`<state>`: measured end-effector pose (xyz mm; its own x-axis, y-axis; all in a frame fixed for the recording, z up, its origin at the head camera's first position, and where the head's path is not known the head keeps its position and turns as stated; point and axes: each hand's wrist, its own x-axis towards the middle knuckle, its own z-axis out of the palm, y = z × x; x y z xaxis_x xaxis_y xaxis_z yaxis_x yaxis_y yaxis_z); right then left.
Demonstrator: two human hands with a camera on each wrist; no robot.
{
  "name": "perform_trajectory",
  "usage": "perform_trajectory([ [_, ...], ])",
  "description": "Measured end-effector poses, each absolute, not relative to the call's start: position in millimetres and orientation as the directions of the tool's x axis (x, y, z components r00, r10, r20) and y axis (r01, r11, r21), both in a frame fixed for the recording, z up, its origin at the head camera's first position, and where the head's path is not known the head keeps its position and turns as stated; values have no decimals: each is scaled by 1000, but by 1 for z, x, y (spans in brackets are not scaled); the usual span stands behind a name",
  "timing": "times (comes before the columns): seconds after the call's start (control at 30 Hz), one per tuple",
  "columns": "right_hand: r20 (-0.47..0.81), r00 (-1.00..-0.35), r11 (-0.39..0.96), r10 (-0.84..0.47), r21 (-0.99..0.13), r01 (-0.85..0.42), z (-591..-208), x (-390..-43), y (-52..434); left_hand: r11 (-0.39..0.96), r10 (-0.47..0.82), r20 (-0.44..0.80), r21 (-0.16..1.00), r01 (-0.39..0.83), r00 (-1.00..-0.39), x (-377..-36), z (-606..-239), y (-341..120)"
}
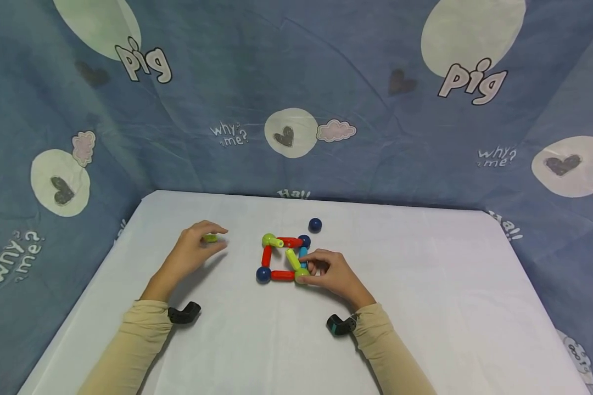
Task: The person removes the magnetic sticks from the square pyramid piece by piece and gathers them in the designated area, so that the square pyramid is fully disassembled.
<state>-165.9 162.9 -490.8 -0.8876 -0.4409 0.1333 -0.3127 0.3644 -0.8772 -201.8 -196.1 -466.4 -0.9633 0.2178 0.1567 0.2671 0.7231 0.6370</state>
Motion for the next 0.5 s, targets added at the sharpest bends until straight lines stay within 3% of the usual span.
perform_trajectory([
  [0.23, 149, -882, 360, -448, -872, -331, -519, -179, 171, 695, 307, 156, 637, 333, -939, -200, -471, -154],
  [0.5, 167, -878, 336, -448, -879, -339, -521, -179, 169, 635, 391, 124, 681, 365, -912, -207, -475, -114],
])
